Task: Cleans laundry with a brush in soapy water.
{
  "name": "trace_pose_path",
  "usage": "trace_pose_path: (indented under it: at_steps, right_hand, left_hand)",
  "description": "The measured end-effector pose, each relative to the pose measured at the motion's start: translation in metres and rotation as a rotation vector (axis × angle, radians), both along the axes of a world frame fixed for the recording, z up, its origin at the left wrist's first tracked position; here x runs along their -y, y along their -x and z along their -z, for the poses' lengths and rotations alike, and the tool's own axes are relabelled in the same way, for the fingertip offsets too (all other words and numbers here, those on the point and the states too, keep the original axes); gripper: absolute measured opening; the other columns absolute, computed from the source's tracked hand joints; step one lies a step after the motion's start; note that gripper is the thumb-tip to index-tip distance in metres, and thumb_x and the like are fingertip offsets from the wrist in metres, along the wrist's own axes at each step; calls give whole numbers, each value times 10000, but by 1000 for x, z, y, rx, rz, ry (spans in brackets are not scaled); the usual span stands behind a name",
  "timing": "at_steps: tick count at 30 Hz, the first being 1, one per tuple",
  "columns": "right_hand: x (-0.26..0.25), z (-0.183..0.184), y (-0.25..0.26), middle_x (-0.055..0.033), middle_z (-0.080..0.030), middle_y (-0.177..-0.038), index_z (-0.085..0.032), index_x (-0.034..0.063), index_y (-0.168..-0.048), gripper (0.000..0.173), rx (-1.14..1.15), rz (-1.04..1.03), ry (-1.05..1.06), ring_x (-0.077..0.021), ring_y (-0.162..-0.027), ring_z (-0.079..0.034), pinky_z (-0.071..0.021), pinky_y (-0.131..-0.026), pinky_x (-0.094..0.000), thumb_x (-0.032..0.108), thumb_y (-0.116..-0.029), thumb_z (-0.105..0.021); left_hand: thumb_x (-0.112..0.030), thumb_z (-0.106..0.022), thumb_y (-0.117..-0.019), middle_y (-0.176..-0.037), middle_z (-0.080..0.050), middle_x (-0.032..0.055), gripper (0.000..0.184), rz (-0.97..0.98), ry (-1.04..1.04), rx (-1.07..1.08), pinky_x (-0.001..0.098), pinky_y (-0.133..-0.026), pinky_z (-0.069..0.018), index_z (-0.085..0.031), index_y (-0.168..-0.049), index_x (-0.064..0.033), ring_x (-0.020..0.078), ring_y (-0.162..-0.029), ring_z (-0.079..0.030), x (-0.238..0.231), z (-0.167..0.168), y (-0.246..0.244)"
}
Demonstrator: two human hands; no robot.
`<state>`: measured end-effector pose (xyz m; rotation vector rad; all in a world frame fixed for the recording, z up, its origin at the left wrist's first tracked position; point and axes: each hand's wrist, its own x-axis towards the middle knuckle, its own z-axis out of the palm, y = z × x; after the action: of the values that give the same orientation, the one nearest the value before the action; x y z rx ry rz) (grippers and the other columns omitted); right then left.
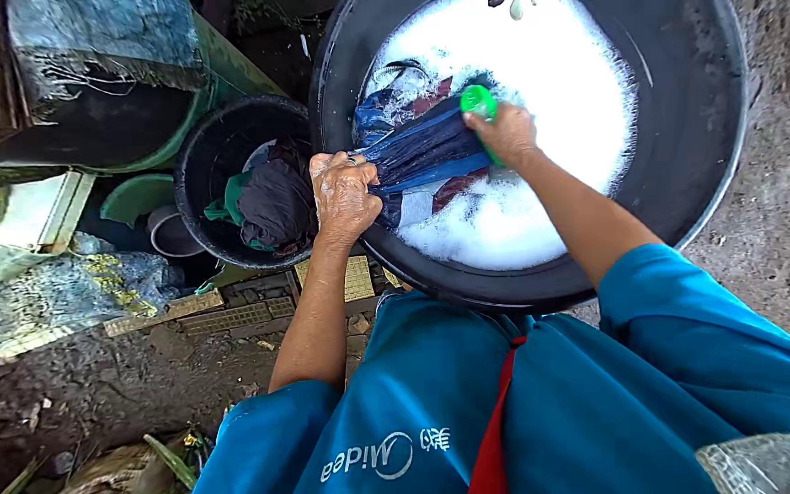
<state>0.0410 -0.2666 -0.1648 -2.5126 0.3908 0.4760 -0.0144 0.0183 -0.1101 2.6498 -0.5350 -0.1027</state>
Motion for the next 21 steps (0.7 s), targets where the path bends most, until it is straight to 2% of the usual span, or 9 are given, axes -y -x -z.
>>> trace_pose_path:
  at_steps: [2,4,7,9,11,13,16,19,21]
  right_hand:
    - [17,-6,-8,-361,-618,-1262,-599,-125,-1258,702,-1,107,24,-512,-1228,-592,-439,-1020,-677,535,-1023,-552]
    - [1,-19,-8,-348,-626,-1255,-611,-118,-1252,678,33,151,-27,-495,-1222,-601,-445,-1026,-656,518,-1019,-567]
    - [-80,-44,15,-299,-694,-1095,-652,-86,-1196,607,120,-109,-180,-463,-1071,-676,-506,-945,-640,487,-1000,-613]
    - [-117,-36,26,-280,-701,-1038,-641,-84,-1163,598,104,-315,-195,-457,-1022,-690,-517,-884,-635,490,-1001,-605]
    - [-97,-17,16,-309,-689,-1102,-641,-91,-1203,662,59,-270,-145,-487,-1073,-674,-507,-911,-669,538,-1002,-584]
    - [-44,-4,-1,-342,-662,-1170,-621,-103,-1242,721,38,-137,-57,-521,-1133,-639,-475,-951,-700,573,-997,-569]
    - [14,-1,-15,-363,-623,-1246,-592,-122,-1265,736,13,48,58,-525,-1208,-601,-448,-1001,-689,568,-1013,-547]
    - [-5,-19,-11,-351,-633,-1235,-602,-120,-1257,686,59,125,-31,-503,-1201,-610,-456,-1010,-660,521,-1015,-567]
    - [-60,-35,12,-316,-684,-1111,-637,-102,-1215,635,119,-48,-139,-478,-1089,-667,-503,-948,-653,496,-1001,-602]
  left_hand:
    - [42,-605,-761,-885,-684,247,88,-16,8,15,602,-997,-345,-682,-799,63,443,-981,-630,1,0,0]
    - [41,-613,-743,-889,-685,247,97,-23,5,18,599,-999,-349,-686,-806,58,439,-980,-632,0,0,-1]
    - [31,-612,-745,-856,-671,244,63,-19,9,30,594,-993,-352,-662,-774,56,438,-958,-631,0,2,-1]
    - [16,-605,-756,-840,-670,236,62,-13,14,50,593,-996,-355,-656,-752,50,433,-950,-636,0,4,0]
    - [29,-603,-756,-850,-672,243,71,-6,10,38,596,-1010,-348,-668,-760,57,439,-963,-633,-1,3,1]
    - [30,-601,-751,-856,-673,238,78,-12,11,34,590,-1004,-348,-672,-770,55,433,-962,-633,0,2,0]
    - [30,-612,-748,-868,-681,240,88,-21,15,31,590,-1001,-354,-682,-795,56,431,-970,-638,1,1,0]
    - [25,-619,-751,-884,-693,239,114,-39,15,31,589,-1003,-361,-698,-828,55,429,-972,-646,1,1,-1]
    - [24,-614,-750,-868,-683,233,112,-40,10,36,590,-1000,-358,-695,-823,50,429,-959,-640,1,1,-1]
